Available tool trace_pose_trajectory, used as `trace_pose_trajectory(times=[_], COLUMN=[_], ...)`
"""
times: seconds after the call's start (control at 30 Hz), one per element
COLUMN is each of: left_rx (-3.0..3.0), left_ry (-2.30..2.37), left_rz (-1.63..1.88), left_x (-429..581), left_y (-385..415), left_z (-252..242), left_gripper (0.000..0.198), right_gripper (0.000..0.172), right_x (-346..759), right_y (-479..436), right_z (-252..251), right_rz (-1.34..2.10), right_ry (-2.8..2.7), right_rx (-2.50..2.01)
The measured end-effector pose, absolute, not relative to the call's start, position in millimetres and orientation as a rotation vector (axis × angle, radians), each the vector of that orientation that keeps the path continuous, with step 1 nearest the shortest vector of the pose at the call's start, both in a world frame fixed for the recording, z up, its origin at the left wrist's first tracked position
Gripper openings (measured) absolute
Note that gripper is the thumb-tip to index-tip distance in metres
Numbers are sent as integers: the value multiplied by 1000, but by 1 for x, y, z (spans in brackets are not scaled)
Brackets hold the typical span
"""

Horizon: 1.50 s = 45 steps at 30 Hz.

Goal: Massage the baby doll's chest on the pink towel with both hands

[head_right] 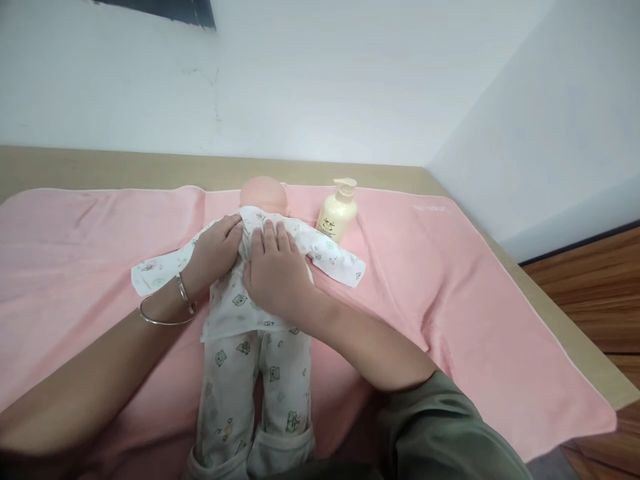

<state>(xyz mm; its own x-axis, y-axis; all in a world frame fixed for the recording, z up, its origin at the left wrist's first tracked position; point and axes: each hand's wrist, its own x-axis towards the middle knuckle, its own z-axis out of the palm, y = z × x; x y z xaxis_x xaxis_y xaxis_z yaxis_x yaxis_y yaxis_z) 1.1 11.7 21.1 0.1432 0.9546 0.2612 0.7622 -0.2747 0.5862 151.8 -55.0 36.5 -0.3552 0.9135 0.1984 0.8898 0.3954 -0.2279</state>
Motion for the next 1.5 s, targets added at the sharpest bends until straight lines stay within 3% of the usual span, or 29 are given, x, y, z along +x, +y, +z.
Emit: trace_pose_trajectory(times=[0.17,0.3,0.53,0.67,0.87,1.17,1.4,1.5], left_rx=[2316,2325,2232,2146,2106,2327,2352,2273], left_ry=[1646,1591,1559,1619,1703,1674,1606,1636], left_rz=[830,715,853,1006,928,722,677,680], left_x=[17,23,6,8,11,19,15,7], left_y=[-17,-32,7,11,7,-25,-15,3], left_z=[18,25,16,8,5,20,28,28], left_gripper=[51,58,33,29,49,60,53,40], right_gripper=[62,63,64,61,63,65,65,65], right_x=[171,183,156,150,165,179,169,153], right_y=[-10,12,-44,-57,-13,9,-13,-42], right_z=[38,36,36,37,38,30,38,39], right_rz=[345,331,26,21,325,343,161,23], right_ry=[-2234,-2222,-2382,-2356,-2221,-2266,-2358,-2385], right_rx=[-1675,-1722,-1646,-1618,-1701,-1665,-1731,-1706])
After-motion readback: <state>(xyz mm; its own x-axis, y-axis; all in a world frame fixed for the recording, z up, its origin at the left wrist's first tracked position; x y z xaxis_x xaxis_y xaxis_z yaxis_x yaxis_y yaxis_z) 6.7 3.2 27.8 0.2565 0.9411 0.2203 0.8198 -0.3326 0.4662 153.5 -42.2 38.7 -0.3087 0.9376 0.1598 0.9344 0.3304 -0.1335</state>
